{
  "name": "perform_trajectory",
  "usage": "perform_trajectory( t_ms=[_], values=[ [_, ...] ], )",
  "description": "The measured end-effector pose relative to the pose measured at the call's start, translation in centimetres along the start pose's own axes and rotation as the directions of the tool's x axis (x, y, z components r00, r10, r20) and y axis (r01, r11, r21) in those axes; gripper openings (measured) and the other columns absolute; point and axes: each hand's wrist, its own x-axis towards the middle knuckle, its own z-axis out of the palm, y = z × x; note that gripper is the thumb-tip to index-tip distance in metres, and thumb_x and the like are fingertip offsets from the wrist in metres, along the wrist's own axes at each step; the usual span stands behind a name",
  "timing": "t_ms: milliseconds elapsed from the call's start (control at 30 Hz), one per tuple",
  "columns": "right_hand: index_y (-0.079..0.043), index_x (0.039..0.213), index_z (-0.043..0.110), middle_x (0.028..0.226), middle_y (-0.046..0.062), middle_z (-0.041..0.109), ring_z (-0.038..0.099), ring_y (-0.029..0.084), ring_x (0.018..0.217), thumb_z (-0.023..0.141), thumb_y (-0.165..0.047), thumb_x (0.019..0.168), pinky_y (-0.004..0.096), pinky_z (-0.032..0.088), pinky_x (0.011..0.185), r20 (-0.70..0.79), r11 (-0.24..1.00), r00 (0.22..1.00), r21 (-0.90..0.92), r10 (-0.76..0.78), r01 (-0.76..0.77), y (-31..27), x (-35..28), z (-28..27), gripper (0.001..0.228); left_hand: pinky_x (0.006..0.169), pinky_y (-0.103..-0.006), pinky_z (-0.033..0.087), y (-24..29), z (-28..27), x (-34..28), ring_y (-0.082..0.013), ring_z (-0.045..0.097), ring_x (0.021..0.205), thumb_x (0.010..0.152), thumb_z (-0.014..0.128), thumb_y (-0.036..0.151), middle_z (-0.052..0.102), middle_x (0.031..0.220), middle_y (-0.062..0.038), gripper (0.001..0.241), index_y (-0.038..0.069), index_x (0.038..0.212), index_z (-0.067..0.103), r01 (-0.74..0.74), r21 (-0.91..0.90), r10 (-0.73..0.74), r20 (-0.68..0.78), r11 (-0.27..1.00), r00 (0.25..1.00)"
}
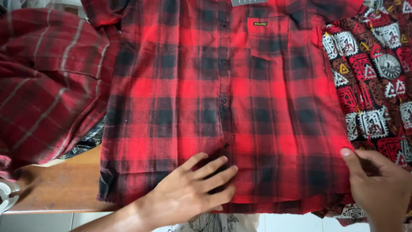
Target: The person places a red and black plaid shirt onto a white hanger and proceeds to button it up from the collar to the bottom. The person smooths the fabric with their hands after buttoning each section.
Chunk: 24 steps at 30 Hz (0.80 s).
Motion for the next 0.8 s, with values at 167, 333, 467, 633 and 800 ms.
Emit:
perform_trajectory(
  t_ms=[167, 333, 467, 633, 800],
  values=[
    [0.006, 0.122, 0.082, 0.107, 0.017, 0.075, 0.069, 0.027, 0.092, 0.08, -0.004, 0.118, 0.038, 0.053, 0.088, -0.037, 0.932, 0.94, -0.152, -0.339, 0.33, 1.2, 0.3, -0.2, 0.01, 0.105, -0.053, 0.046, 0.0, 1.2, 0.0, -0.0367, 0.062, 0.122, 0.101, 0.061, 0.011, 0.066, 0.13, -0.017, 0.008, 0.015, 0.101, 0.067, -0.027, 0.093, 0.031, -0.046, 0.995, 0.998],
    [-0.003, 0.122, 0.08, 0.084, 0.015, 0.072, 0.065, 0.026, 0.078, 0.071, -0.021, 0.121, 0.04, 0.049, 0.081, 0.033, 0.981, 0.995, -0.171, -0.092, 0.096, 2.1, 0.4, -0.1, 0.02, 0.111, -0.0532, 0.044, -0.2, -0.1, 0.4, -0.0355, 0.061, 0.133, 0.106, 0.062, 0.016, 0.064, 0.145, -0.016, 0.008, 0.015, 0.103, 0.069, -0.097, 0.053, 0.1, -0.056, 0.994, 0.993],
    [-0.011, 0.121, 0.076, 0.09, 0.013, 0.076, 0.071, 0.036, 0.089, 0.064, -0.037, 0.119, 0.047, 0.053, 0.084, 0.08, 0.932, 0.997, -0.362, 0.017, 0.014, 2.7, 0.8, 0.1, 0.029, 0.123, -0.0576, 0.028, -0.6, 0.6, -0.1, -0.0393, 0.05, 0.145, 0.103, 0.064, 0.02, 0.053, 0.156, -0.019, 0.007, 0.016, 0.105, 0.068, -0.071, -0.082, 0.073, 0.028, 0.994, 0.997],
    [-0.031, 0.112, 0.075, 0.097, 0.017, 0.084, 0.078, 0.048, 0.102, 0.05, -0.072, 0.103, 0.052, 0.06, 0.085, 0.251, 0.715, 0.935, -0.699, 0.25, -0.003, 0.9, 2.0, -0.6, 0.049, 0.123, -0.0637, 0.019, -0.8, -1.8, -0.1, -0.0478, 0.039, 0.149, 0.102, 0.054, 0.043, 0.049, 0.156, -0.024, 0.05, -0.001, 0.126, 0.061, 0.002, -0.379, 0.062, 0.158, 0.926, 0.985],
    [0.004, 0.113, 0.076, 0.093, 0.02, 0.072, 0.067, 0.035, 0.086, 0.081, -0.025, 0.109, 0.046, 0.05, 0.083, 0.064, 0.934, 0.963, -0.234, -0.26, 0.268, -2.5, 2.7, -1.3, 0.03, 0.123, -0.0603, 0.022, -1.8, -2.8, -0.1, -0.0444, 0.033, 0.152, 0.102, 0.055, 0.045, 0.039, 0.161, -0.028, 0.064, 0.001, 0.149, 0.048, 0.098, -0.244, -0.079, 0.087, 0.965, 0.993]
  ],
)
